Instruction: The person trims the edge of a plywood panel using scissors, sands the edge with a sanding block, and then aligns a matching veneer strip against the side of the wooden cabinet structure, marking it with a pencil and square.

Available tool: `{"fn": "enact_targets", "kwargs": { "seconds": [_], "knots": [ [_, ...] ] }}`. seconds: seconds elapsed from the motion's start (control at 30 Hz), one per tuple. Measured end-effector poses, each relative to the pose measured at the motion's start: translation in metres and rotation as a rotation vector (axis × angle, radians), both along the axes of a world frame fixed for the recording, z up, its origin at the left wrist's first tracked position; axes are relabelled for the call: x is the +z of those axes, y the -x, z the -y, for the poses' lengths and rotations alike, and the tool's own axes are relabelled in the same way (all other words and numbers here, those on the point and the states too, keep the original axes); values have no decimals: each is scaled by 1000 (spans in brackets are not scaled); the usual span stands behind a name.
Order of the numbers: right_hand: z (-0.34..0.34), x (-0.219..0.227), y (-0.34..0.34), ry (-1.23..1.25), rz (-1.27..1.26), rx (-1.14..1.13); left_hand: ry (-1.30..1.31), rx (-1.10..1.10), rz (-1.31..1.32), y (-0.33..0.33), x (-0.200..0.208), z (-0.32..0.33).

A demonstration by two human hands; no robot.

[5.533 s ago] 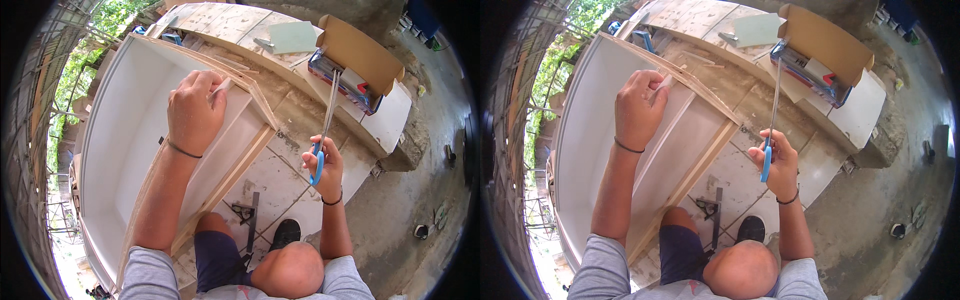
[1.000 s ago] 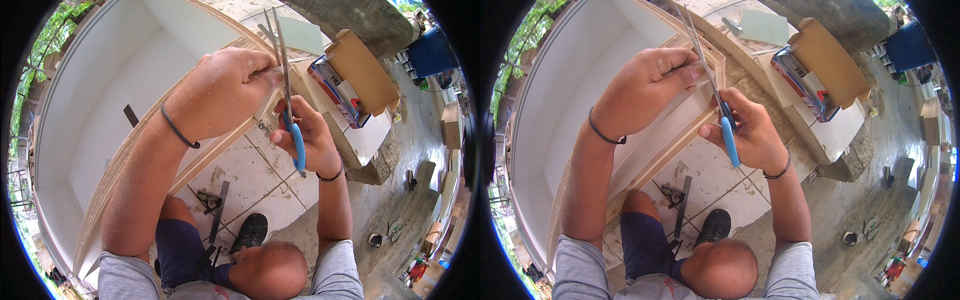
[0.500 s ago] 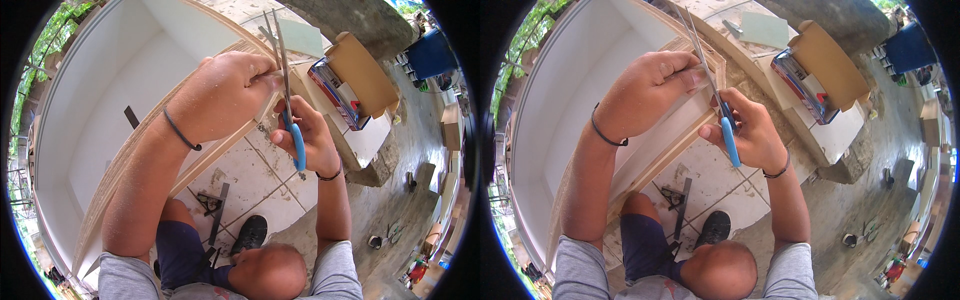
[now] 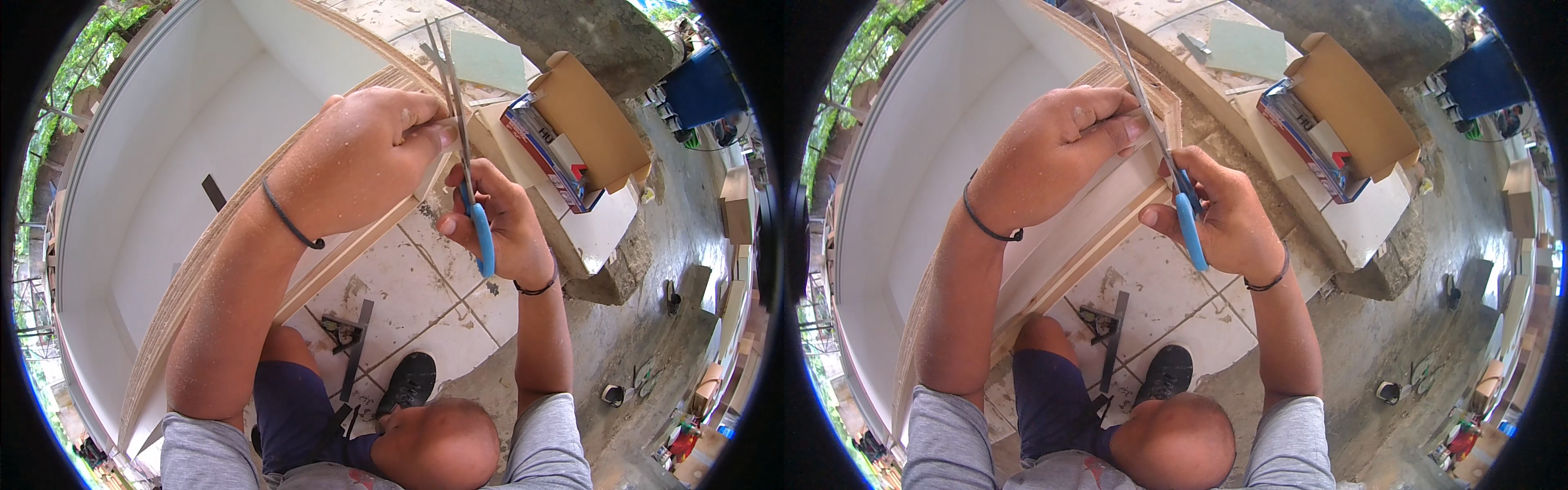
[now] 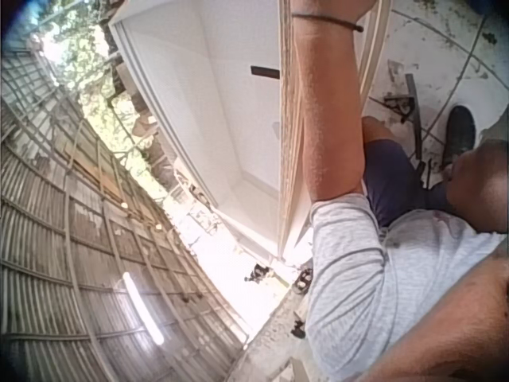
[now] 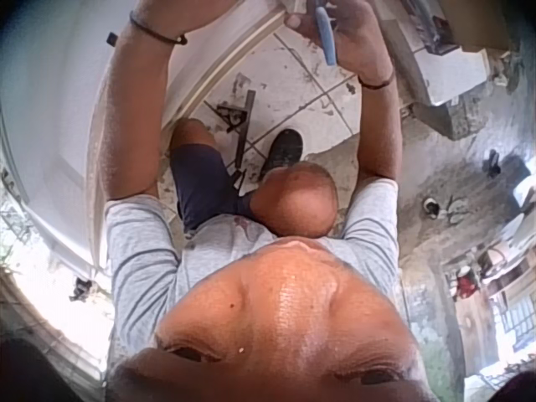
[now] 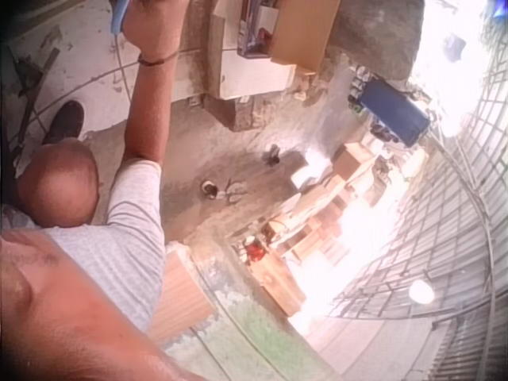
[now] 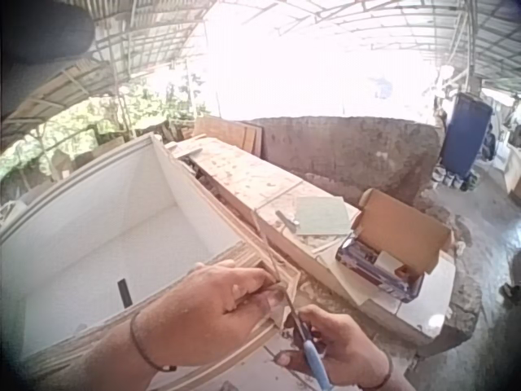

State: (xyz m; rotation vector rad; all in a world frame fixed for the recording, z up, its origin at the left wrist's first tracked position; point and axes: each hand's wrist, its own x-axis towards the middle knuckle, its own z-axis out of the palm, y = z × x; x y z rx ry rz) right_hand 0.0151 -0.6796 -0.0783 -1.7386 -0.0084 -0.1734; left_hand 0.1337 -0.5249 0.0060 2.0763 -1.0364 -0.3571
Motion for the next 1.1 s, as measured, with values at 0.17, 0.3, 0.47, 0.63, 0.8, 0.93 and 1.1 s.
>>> {"fn": "enact_targets", "kwargs": {
  "seconds": [0.17, 0.3, 0.47, 0.63, 0.8, 0.93, 1.1],
  "knots": [
    [0, -2, 0, 8, 21, -2, -28, 4, -7, 1, 1, 0],
    [-1, -4, 0, -7, 23, -1, -51, 11, -20, 2, 4, -2],
    [2, -1, 3, 64, -23, -44, -52, -24, 2, 1, 7, 0],
    [-7, -9, 2, 19, 97, -252, -64, -55, 141, 0, 2, -1],
    [4, -21, 23, -253, 118, -405, 10, 75, 533, 8, -6, 5],
    [7, -37, 44, -260, 93, -458, -58, 138, 615, 10, -14, 7],
    [14, -48, 58, -299, 92, -491, -50, 207, 712, 5, -9, 0]
  ]
}}
